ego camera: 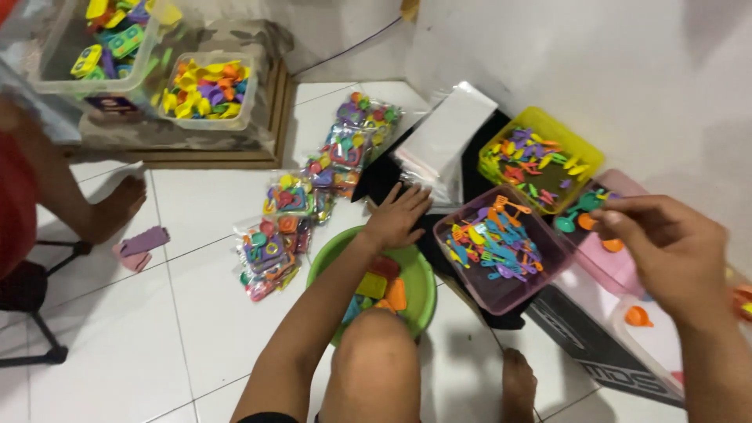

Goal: Sorting and packing small colorful plastic toy pieces into clear plastic bags while sitting on the floor.

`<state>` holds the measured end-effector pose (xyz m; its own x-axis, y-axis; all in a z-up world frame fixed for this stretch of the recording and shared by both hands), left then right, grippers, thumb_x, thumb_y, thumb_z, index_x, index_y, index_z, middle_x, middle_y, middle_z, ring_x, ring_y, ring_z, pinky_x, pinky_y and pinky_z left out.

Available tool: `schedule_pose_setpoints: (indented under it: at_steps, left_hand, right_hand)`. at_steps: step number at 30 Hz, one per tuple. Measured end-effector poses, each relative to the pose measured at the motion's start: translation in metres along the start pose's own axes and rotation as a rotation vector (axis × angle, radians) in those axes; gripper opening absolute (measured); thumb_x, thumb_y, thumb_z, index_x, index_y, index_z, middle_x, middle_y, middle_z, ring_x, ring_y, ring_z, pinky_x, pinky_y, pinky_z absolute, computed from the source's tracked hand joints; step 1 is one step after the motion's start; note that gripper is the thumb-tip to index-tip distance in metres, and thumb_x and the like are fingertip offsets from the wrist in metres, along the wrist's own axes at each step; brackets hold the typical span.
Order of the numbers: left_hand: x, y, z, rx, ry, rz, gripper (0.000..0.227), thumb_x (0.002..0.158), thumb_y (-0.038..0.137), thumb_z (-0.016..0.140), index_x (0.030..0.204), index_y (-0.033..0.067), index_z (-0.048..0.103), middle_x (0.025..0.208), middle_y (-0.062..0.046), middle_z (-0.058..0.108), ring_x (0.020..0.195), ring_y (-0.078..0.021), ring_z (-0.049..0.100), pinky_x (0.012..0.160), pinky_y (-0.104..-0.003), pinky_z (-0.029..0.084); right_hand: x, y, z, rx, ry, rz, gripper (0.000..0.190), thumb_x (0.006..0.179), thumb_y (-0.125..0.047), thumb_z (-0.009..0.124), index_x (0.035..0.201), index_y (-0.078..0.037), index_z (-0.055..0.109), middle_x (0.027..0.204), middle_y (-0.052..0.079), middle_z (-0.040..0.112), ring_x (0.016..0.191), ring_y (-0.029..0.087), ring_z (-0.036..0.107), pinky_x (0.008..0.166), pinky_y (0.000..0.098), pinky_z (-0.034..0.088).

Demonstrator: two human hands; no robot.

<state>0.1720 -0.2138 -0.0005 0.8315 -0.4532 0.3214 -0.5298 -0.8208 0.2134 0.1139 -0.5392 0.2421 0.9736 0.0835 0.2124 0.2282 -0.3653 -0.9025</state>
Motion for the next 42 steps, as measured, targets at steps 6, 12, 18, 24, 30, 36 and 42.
schedule_pose_setpoints:
  at_steps: [6,12,18,24,30,36,42]
  left_hand:
    - [0.006,0.015,-0.003,0.132,-0.06,0.158,0.035,0.096,0.023,0.056,0.125,0.0089,0.067,0.135,-0.003,0.063,0.132,-0.022,0.052,0.126,-0.051,0.02]
    - [0.004,0.015,-0.032,0.115,0.108,0.215,0.018,0.088,0.015,0.059,0.102,0.0069,0.068,0.101,-0.007,0.07,0.1,-0.0252,0.065,0.112,-0.044,0.042]
    - [0.017,0.002,-0.043,-0.21,0.015,0.039,0.01,0.079,0.012,0.077,0.085,0.0046,0.074,0.083,-0.006,0.072,0.072,-0.028,0.067,0.069,-0.04,0.053]
    - [0.015,-0.017,-0.046,-0.297,0.095,-0.145,0.011,0.08,0.006,0.074,0.09,0.0083,0.071,0.087,-0.006,0.072,0.074,-0.0265,0.067,0.069,-0.037,0.054]
    - [0.022,-0.023,-0.037,-0.554,-0.009,-0.221,0.015,0.08,0.012,0.083,0.083,0.0066,0.069,0.082,-0.004,0.068,0.069,-0.018,0.062,0.067,-0.031,0.052]
    - [0.022,-0.022,-0.03,-0.568,-0.143,-0.333,0.02,0.087,0.003,0.065,0.104,0.0065,0.074,0.1,-0.004,0.079,0.085,-0.0198,0.074,0.08,-0.033,0.057]
    - [0.036,-0.022,-0.062,-0.634,0.192,-0.252,0.012,0.079,0.0,0.075,0.091,0.0017,0.073,0.088,-0.007,0.073,0.075,-0.0186,0.07,0.071,-0.03,0.057]
  right_hand:
    - [-0.005,-0.007,-0.003,0.003,-0.057,0.031,0.017,0.095,0.011,0.064,0.112,0.012,0.065,0.102,0.019,0.073,0.09,0.021,0.069,0.083,0.0256,0.053]
    - [-0.008,-0.018,-0.015,-0.239,-0.037,-0.044,0.015,0.092,0.005,0.072,0.107,0.008,0.072,0.097,0.013,0.074,0.08,0.018,0.067,0.079,0.0277,0.053]
    - [-0.008,-0.022,-0.013,-0.291,-0.085,-0.054,0.016,0.089,-0.001,0.072,0.103,0.004,0.076,0.092,0.009,0.075,0.075,0.017,0.065,0.076,0.0277,0.053]
    - [-0.007,0.007,-0.002,-0.563,-0.236,0.128,0.025,0.084,-0.016,0.072,0.107,-0.009,0.078,0.095,0.003,0.081,0.078,0.018,0.073,0.068,0.0325,0.056]
    - [-0.009,0.037,0.011,-0.854,-0.515,0.277,0.035,0.085,-0.025,0.073,0.12,-0.021,0.071,0.113,-0.004,0.08,0.103,0.016,0.076,0.085,0.0353,0.063]
    - [-0.007,0.042,0.014,-0.892,-0.523,0.343,0.042,0.085,-0.027,0.073,0.126,-0.023,0.068,0.114,0.0,0.079,0.104,0.018,0.075,0.084,0.0364,0.061]
    - [-0.003,0.052,0.024,-0.907,-0.571,0.288,0.042,0.083,-0.029,0.075,0.124,-0.022,0.069,0.109,0.002,0.08,0.098,0.02,0.076,0.083,0.036,0.06]
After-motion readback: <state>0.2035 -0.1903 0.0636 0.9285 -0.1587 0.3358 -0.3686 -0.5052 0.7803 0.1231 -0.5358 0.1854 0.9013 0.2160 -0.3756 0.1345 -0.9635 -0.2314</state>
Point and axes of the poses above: each hand's wrist, its own x-axis towards the middle knuckle, its own z-axis out of the palm, y = z × x, the point moved 7 cm from there along x, towards the middle knuckle
